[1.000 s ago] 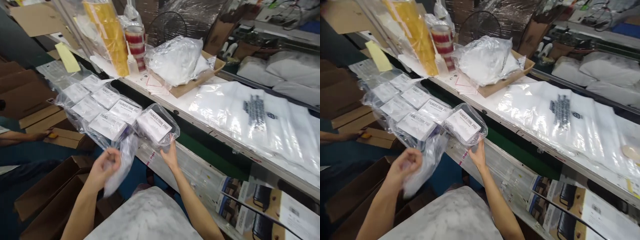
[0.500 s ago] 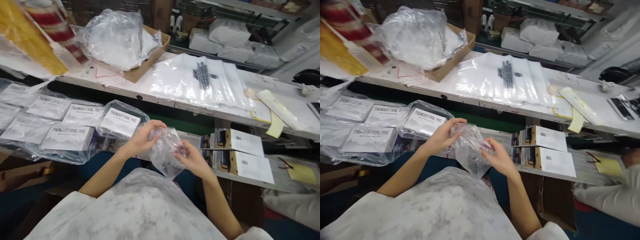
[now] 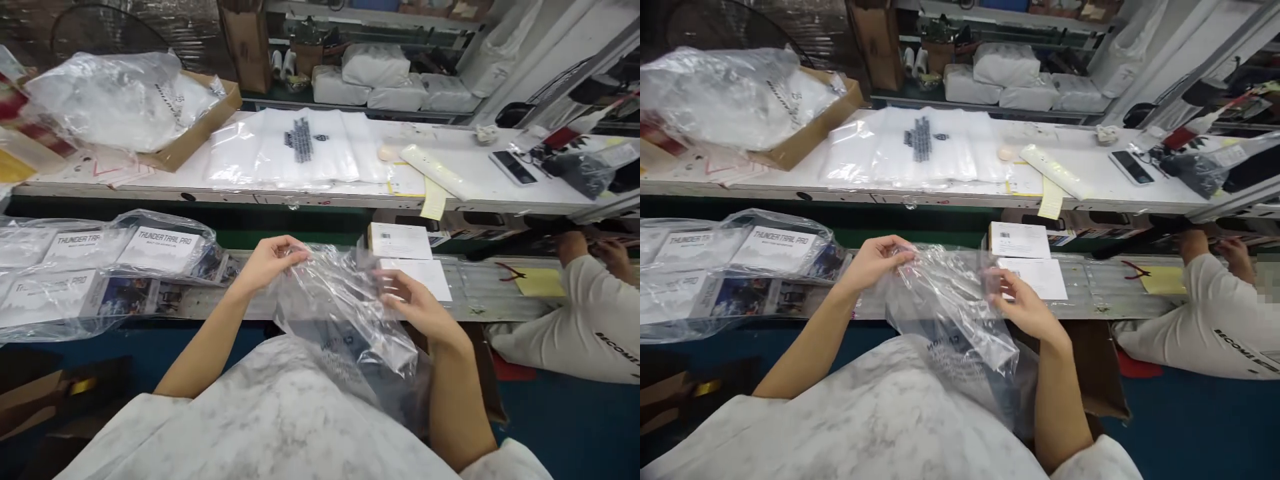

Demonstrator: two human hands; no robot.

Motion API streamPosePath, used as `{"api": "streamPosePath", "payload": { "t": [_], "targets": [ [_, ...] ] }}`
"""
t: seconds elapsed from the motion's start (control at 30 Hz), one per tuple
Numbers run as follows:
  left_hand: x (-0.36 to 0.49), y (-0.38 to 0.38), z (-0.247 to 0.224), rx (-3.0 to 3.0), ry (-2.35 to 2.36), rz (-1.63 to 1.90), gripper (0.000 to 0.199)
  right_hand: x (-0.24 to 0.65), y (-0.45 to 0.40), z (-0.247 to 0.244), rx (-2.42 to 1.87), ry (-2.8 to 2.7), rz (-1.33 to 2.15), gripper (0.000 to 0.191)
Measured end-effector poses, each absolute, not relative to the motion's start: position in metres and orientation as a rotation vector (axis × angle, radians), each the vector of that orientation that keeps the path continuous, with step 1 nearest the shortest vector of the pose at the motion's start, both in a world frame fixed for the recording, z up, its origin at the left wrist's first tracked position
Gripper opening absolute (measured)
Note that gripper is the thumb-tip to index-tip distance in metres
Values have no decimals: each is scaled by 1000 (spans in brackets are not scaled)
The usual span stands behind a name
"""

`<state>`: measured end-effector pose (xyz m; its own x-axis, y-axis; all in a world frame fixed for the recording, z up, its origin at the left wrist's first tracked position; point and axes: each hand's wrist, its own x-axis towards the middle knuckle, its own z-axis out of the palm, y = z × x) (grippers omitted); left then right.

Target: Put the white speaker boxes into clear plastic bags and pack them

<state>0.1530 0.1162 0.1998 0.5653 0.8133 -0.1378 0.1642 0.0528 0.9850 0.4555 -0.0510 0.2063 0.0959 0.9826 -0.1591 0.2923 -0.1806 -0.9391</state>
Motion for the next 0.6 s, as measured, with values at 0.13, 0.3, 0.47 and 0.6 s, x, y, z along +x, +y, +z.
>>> {"api": "streamPosePath", "payload": {
  "t": [0.13, 0.3, 0.47, 0.6],
  "targets": [
    [224, 64, 203, 1847, 716, 398, 35, 489, -81, 223, -1448, -1437, 958, 90],
    [281, 25, 193, 1896, 574, 378, 35, 517, -105, 220, -1493, -1697, 1502, 31],
    [289, 2, 151, 1336, 650, 149, 46, 563, -140, 188, -1648, -1405, 1219, 37],
    [290, -19, 116, 1291, 866, 119, 57, 575, -150, 164, -1838, -1124, 1139, 45]
  ]
}}
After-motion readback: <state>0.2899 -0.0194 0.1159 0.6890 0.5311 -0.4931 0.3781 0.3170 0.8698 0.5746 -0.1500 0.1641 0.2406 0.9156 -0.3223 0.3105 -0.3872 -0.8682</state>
